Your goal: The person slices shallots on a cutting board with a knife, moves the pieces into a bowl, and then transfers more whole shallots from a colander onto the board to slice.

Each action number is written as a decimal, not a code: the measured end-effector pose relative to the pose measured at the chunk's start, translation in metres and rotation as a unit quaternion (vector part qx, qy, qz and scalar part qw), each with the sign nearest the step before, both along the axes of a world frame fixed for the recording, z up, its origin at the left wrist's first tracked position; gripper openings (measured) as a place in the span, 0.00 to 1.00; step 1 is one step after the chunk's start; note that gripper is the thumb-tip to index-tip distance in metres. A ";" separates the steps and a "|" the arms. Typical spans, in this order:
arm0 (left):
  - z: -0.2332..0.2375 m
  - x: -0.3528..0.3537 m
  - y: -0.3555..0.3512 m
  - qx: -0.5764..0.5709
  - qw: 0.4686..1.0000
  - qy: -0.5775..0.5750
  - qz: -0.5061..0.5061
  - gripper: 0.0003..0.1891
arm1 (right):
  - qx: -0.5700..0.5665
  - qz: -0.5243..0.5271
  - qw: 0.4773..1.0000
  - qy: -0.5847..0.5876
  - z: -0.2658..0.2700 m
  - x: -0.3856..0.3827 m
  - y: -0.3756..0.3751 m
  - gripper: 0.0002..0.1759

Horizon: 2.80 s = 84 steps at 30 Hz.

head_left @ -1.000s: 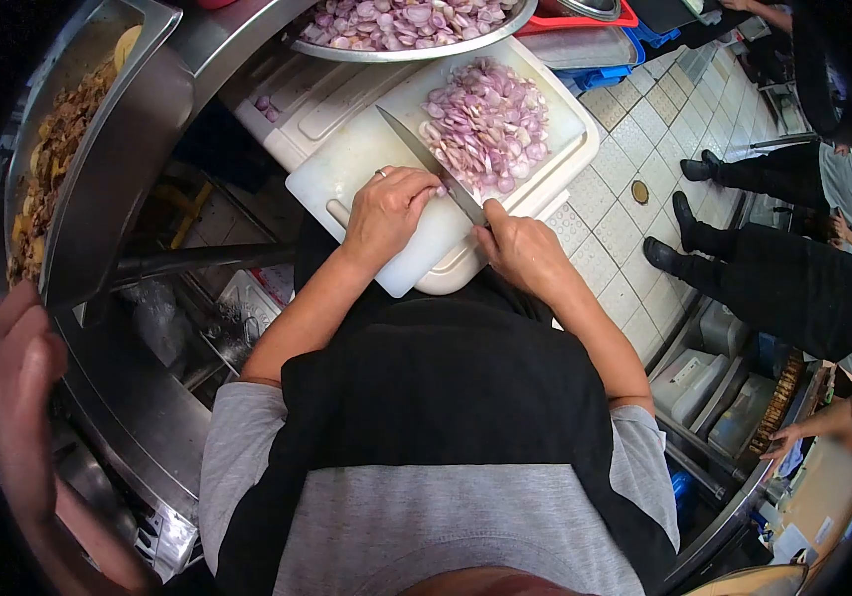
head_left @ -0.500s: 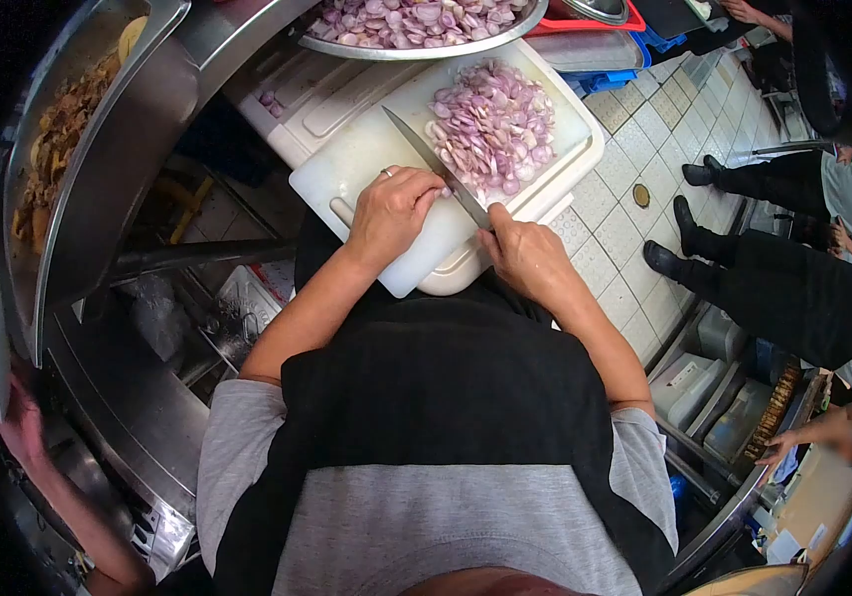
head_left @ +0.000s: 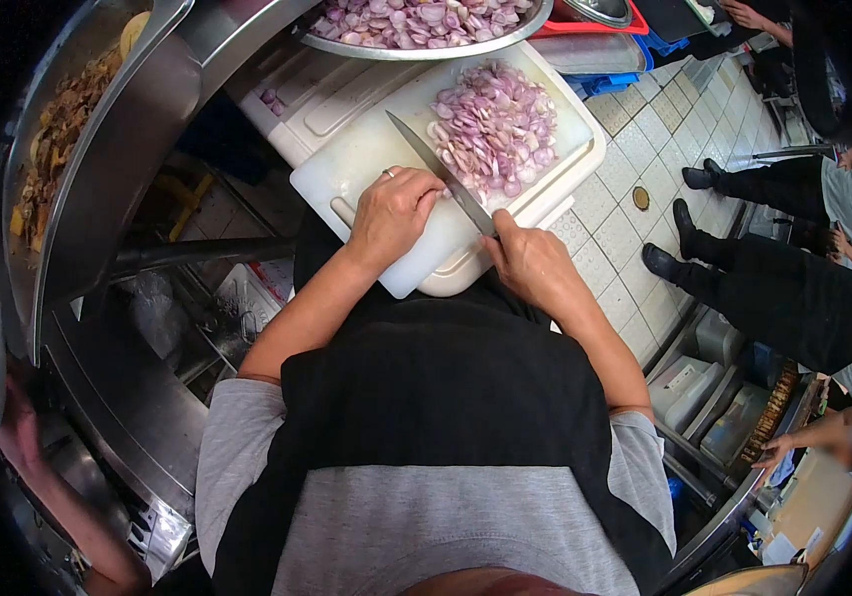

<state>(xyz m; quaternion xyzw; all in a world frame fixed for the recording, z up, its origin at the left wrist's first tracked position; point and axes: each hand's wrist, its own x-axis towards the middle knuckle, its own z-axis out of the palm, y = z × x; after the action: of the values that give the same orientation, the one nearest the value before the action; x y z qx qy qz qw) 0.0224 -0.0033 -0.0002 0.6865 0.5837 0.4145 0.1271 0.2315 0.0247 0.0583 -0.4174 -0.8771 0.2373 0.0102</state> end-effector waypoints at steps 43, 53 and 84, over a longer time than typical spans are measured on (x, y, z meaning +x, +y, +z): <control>0.000 0.004 -0.005 0.042 0.994 0.096 0.005 0.09 | 0.056 0.004 0.998 -0.011 -0.015 -0.002 -0.002 0.14; -0.003 -0.001 -0.007 0.033 0.996 0.086 -0.013 0.08 | 0.070 0.024 0.997 -0.025 0.011 -0.001 -0.014 0.12; -0.008 0.000 -0.008 0.084 0.991 0.107 0.000 0.03 | 0.052 0.016 0.998 -0.036 -0.007 -0.015 -0.010 0.13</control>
<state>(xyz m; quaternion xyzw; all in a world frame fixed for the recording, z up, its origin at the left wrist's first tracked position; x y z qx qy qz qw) 0.0226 -0.0109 -0.0080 0.7352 0.5573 0.3859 0.0057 0.2166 0.0150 0.0508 -0.4104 -0.8946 0.1766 -0.0032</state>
